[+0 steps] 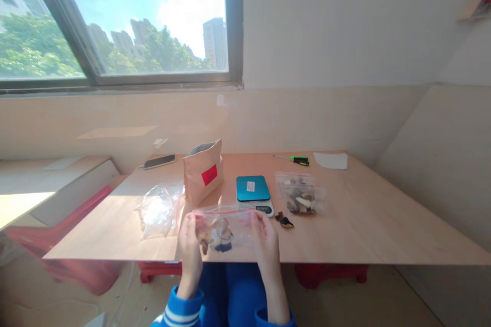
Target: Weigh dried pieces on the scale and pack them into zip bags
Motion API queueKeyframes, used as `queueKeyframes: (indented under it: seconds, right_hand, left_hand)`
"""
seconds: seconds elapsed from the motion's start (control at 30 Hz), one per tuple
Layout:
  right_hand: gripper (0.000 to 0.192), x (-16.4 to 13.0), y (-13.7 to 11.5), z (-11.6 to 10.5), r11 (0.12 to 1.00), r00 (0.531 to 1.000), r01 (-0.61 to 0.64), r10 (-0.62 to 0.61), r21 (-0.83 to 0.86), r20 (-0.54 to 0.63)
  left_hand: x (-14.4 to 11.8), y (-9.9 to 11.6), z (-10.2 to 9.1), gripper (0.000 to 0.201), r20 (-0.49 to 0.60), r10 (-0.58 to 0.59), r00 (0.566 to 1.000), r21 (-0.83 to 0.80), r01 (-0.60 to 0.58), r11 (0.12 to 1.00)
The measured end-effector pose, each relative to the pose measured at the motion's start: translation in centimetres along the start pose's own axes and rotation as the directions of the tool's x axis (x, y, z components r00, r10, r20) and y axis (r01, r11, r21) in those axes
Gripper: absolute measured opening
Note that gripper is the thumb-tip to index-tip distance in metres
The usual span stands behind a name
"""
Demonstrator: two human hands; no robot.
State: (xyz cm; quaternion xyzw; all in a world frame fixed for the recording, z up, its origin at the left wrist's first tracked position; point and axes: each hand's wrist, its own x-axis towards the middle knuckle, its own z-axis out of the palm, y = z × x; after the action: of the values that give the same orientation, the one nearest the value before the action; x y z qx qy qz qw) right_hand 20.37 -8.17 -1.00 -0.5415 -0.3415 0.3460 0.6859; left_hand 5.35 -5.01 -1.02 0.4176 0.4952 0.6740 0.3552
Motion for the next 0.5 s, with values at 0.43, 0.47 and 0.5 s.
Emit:
queueKeyframes:
  seconds: [0.43,0.47,0.5]
  right_hand:
    - [0.035,1.1,0.6,-1.0,0.996,0.995,0.094,-0.094,-0.009,-0.03]
    - [0.034,1.0,0.8,-1.0,0.996,0.995,0.09,-0.09,-0.007,-0.042]
    - [0.034,1.0,1.0,-1.0,0.996,0.995,0.084,-0.084,0.0,-0.057]
  left_hand:
    - [0.5,0.6,-0.6,0.041,0.133,-0.018,0.991,0.052,0.011,0.999]
    - [0.5,0.4,-0.7,0.041,0.123,-0.005,0.992,0.071,-0.003,0.998]
    - [0.4,0.2,-0.9,0.04,0.112,0.005,0.994,0.088,-0.015,0.996]
